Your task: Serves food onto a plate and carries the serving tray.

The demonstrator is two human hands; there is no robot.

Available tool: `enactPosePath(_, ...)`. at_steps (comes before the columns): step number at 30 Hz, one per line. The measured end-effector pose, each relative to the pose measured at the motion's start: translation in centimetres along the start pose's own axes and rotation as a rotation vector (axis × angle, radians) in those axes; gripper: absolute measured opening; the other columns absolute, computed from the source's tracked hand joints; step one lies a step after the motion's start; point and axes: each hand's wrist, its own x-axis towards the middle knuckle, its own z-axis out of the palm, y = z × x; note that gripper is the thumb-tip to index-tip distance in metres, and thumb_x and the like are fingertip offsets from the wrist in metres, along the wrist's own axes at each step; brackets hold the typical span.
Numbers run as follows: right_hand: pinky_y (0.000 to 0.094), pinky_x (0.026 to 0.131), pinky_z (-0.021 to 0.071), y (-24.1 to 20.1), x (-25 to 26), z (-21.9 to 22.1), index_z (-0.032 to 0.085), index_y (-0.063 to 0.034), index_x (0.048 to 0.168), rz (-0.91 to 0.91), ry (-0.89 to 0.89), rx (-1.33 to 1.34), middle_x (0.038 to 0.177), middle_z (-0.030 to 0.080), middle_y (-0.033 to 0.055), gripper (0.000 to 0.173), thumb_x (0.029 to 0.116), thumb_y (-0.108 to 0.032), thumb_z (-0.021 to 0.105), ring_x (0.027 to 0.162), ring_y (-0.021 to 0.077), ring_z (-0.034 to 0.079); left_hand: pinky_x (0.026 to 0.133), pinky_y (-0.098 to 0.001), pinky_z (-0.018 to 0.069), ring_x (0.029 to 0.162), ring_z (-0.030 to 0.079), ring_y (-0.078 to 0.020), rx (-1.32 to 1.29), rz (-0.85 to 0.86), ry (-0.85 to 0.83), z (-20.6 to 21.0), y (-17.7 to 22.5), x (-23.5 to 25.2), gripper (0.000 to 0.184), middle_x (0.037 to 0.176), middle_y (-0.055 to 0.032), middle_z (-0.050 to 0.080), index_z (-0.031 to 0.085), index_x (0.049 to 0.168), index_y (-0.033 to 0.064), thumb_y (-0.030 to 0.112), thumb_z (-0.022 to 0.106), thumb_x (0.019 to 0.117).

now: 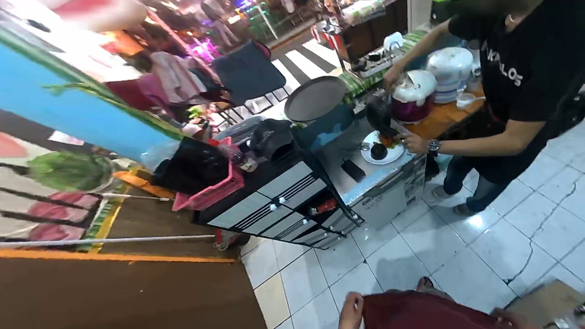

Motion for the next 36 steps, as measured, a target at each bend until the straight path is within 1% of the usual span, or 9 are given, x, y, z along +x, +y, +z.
enactPosePath(2, 0.053, 0.101, 0.0539, 3.4, 2.7, 0.0, 0.067, -0.0056, 0.127, 0.033, 0.03, 0.039, 0.123, 0.07, 0.0176, 0.032, 0.1034, -0.025, 0.06, 0.11, 0.0313, 0.069, 0.103, -0.0491, 0.0508, 0.117, 0.063, -0.0315, -0.016, -0.131, 0.101, -0.7, 0.2, 1.8, 0.027, 0.123, -0.0209, 0.064, 0.067, 0.115, -0.0013, 0.019, 0.053, 0.1042)
enactPosePath(5, 0.053, 0.105, 0.0512, 1.0, 4.0, -1.7, 0.061, -0.0087, 0.137, 0.172, 0.045, 0.001, 0.134, 0.065, 0.0168, 0.036, 0.1048, -0.025, 0.059, 0.117, 0.0325, 0.067, 0.093, -0.0466, 0.0557, 0.104, 0.068, -0.0265, -0.272, -0.268, 0.036, -0.3, -0.1, 3.3, 0.026, 0.119, -0.0175, 0.068, 0.067, 0.118, 0.0, 0.02, 0.058, 0.1035)
enactPosePath(7, 0.0531, 0.105, 0.0511, 0.5, 5.0, -2.4, 0.06, -0.0079, 0.139, 0.184, 0.041, -0.043, 0.135, 0.065, 0.0177, 0.037, 0.1061, -0.025, 0.056, 0.116, 0.0332, 0.068, 0.089, -0.0489, 0.0579, 0.103, 0.069, -0.0283, -0.342, -0.337, -0.079, 0.6, -1.1, 3.1, 0.034, 0.125, -0.0175, 0.066, 0.059, 0.134, 0.0043, 0.022, 0.056, 0.1054)
enactPosePath(10, 0.0508, 0.108, 0.049, -0.4, 6.4, -2.7, 0.058, -0.0073, 0.141, 0.23, -0.005, -0.062, 0.138, 0.063, 0.0172, 0.038, 0.1073, -0.025, 0.053, 0.122, 0.0312, 0.065, 0.1, -0.0515, 0.0535, 0.112, 0.068, -0.0317, -0.176, -0.404, -0.176, 2.3, -3.4, 1.8, 0.05, 0.131, -0.0189, 0.066, 0.044, 0.153, 0.0104, 0.022, 0.055, 0.1053)
enactPosePath(16, 0.0482, 0.111, 0.0475, -2.9, 11.0, -3.1, 0.057, -0.0063, 0.142, 0.204, -0.072, -0.092, 0.139, 0.062, 0.0171, 0.042, 0.1045, -0.025, 0.058, 0.127, 0.029, 0.062, 0.108, -0.0531, 0.0472, 0.121, 0.064, -0.0358, -0.253, -0.666, -0.258, 5.8, -6.7, -3.6, 0.055, 0.13, -0.0233, 0.066, 0.044, 0.151, 0.0029, 0.022, 0.061, 0.1025)
enactPosePath(21, 0.045, 0.107, 0.0507, -15.4, 18.6, -8.8, 0.056, -0.0084, 0.145, -0.027, 0.008, -0.132, 0.136, 0.064, 0.0155, 0.044, 0.1042, -0.024, 0.058, 0.121, 0.0256, 0.064, 0.104, -0.0575, 0.049, 0.116, 0.066, -0.0377, -0.237, -0.696, -0.109, 5.9, -6.8, -4.3, 0.049, 0.123, -0.0219, 0.07, 0.052, 0.146, 0.0029, 0.024, 0.06, 0.1024)
enactPosePath(27, 0.0388, 0.104, 0.0536, -29.3, 28.2, -15.9, 0.061, -0.011, 0.139, -0.216, 0.193, -0.057, 0.131, 0.066, 0.012, 0.039, 0.106, -0.031, 0.054, 0.119, 0.0195, 0.065, 0.087, -0.0466, 0.0591, 0.097, 0.07, -0.0258, -0.314, -0.236, 0.46, -2.3, 2.7, 11.9, 0.041, 0.106, -0.017, 0.07, 0.061, 0.128, -0.0023, 0.027, 0.066, 0.0995)
enactPosePath(32, 0.0397, 0.102, 0.0552, -33.4, 33.5, -18.1, 0.061, -0.0084, 0.138, -0.2, 0.25, 0.041, 0.129, 0.067, 0.0129, 0.039, 0.1058, -0.029, 0.054, 0.115, 0.02, 0.068, 0.101, -0.0425, 0.0539, 0.116, 0.065, -0.0233, -0.37, 0.072, 0.263, -11.7, 16.9, 29.2, 0.051, 0.125, -0.0167, 0.067, 0.057, 0.136, -0.0009, 0.032, 0.067, 0.0986)
enactPosePath(36, 0.0413, 0.095, 0.0582, -35.1, 34.6, -20.5, 0.063, -0.0091, 0.136, -0.143, 0.361, 0.188, 0.125, 0.069, 0.0128, 0.037, 0.1053, -0.027, 0.055, 0.106, 0.021, 0.07, 0.093, -0.0453, 0.0575, 0.113, 0.066, -0.0241, -0.454, 0.159, 0.15, -15.3, 24.4, 40.0, 0.049, 0.133, -0.0122, 0.064, 0.045, 0.148, 0.0068, 0.022, 0.06, 0.1036)
